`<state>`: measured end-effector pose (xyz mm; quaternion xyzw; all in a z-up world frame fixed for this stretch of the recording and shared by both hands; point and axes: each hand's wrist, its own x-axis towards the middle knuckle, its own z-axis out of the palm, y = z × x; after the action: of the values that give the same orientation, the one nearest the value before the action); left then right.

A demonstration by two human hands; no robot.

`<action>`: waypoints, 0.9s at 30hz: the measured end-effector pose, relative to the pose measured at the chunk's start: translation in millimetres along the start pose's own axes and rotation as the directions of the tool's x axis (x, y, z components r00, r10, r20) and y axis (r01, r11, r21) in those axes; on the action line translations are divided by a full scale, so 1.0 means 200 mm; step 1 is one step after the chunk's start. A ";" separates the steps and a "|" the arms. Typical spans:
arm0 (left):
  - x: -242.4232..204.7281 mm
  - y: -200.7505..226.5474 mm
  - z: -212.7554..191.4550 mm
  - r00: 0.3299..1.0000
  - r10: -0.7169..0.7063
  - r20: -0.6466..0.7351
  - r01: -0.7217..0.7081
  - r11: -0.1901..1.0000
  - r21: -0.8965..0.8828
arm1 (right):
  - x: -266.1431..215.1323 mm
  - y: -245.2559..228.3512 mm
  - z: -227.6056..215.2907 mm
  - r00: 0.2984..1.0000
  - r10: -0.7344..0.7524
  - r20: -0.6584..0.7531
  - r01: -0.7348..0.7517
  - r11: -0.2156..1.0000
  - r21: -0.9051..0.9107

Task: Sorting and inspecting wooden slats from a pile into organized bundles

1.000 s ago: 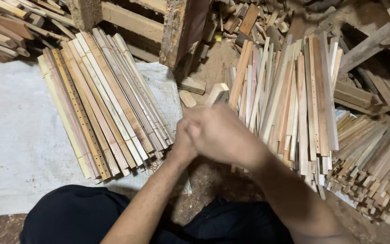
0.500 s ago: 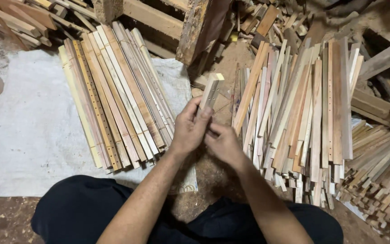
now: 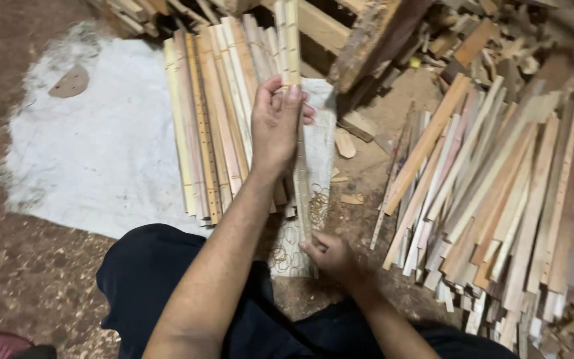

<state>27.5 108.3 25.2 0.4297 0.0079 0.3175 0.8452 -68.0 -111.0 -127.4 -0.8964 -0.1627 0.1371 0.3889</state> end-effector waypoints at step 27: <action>-0.05 -0.28 -1.13 0.810 -0.294 -0.507 0.575 0.234 0.784 | 0.64 -0.85 0.62 0.977 -0.126 0.170 0.174 0.936 -0.307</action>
<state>-15.0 242.1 -161.6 0.7568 0.4097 0.0596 0.5058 -28.8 130.3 -98.5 -0.9199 -0.2792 0.1445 0.2344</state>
